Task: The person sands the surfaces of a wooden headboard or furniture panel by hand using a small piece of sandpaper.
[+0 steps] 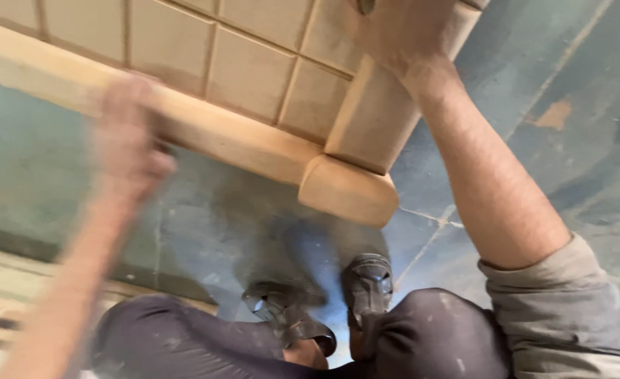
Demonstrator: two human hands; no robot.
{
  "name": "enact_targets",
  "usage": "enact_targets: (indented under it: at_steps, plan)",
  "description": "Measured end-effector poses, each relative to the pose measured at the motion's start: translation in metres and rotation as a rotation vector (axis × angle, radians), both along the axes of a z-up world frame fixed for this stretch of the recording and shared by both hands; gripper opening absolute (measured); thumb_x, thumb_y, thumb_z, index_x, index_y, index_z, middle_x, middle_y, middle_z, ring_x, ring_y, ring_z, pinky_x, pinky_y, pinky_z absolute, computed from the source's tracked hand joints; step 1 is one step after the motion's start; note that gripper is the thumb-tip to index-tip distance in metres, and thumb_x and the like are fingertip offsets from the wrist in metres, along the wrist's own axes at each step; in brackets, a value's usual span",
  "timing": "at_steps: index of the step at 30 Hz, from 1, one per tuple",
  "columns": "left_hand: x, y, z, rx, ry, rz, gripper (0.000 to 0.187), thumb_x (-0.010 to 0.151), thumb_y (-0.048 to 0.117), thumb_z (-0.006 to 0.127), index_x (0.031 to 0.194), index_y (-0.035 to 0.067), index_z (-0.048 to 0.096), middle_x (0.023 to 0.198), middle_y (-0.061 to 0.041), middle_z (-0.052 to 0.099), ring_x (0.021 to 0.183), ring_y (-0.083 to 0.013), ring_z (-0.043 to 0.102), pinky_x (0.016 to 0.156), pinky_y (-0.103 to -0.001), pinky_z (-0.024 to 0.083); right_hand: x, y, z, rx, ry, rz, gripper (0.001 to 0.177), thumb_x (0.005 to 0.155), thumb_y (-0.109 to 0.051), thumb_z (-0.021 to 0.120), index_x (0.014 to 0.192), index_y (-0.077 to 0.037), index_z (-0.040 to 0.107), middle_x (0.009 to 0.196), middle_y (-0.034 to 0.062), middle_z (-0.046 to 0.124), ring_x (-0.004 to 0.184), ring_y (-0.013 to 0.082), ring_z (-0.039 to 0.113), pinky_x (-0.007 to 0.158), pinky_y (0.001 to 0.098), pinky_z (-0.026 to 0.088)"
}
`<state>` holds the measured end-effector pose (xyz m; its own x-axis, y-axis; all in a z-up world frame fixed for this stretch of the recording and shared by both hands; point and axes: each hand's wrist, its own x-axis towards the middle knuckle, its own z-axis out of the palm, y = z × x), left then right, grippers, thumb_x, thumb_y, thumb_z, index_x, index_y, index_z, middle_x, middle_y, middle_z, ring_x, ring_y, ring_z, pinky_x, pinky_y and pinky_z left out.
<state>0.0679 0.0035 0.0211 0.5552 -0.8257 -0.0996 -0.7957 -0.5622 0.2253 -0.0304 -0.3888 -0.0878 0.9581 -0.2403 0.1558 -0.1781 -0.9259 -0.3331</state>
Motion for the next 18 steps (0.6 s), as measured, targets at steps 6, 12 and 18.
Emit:
enact_targets:
  at_steps: [6, 12, 18]
  plan:
    - [-0.13, -0.08, -0.013, -0.049, 0.342, -0.099, 0.078, 0.08, -0.002, 0.061, 0.155, 0.009, 0.044, 0.16, -0.008, 0.046, 0.152, -0.0293, 0.038, 0.127, -0.05, 0.028, 0.011, 0.009, 0.022, 0.003, -0.117, 0.044, 0.022, 0.088, -0.025, 0.076, 0.074, -0.013, 0.064, 0.06, 0.0032, 0.061, 0.051, 0.0224, 0.057, 0.05, 0.038, 0.044]
    - [-0.008, 0.012, -0.002, 0.163, 0.115, -0.104, 0.093, 0.068, -0.017, 0.058, 0.156, 0.01, 0.042, 0.164, -0.009, 0.039, 0.146, -0.0299, 0.043, 0.117, -0.044, 0.042, 0.005, -0.004, 0.047, 0.091, -0.213, 0.135, 0.011, 0.082, -0.009, 0.07, 0.077, -0.011, 0.061, 0.073, 0.0036, 0.061, 0.079, 0.0284, 0.061, 0.076, 0.0438, 0.044]
    - [0.041, 0.051, -0.001, 0.13, -0.062, 0.19, 0.1, 0.071, -0.005, 0.068, 0.163, -0.001, 0.029, 0.169, -0.019, 0.032, 0.158, -0.0367, 0.03, 0.127, -0.058, 0.022, 0.007, -0.005, 0.035, 0.053, -0.202, 0.142, 0.007, 0.08, -0.01, 0.069, 0.079, -0.011, 0.062, 0.075, 0.0028, 0.063, 0.082, 0.028, 0.062, 0.077, 0.0448, 0.042]
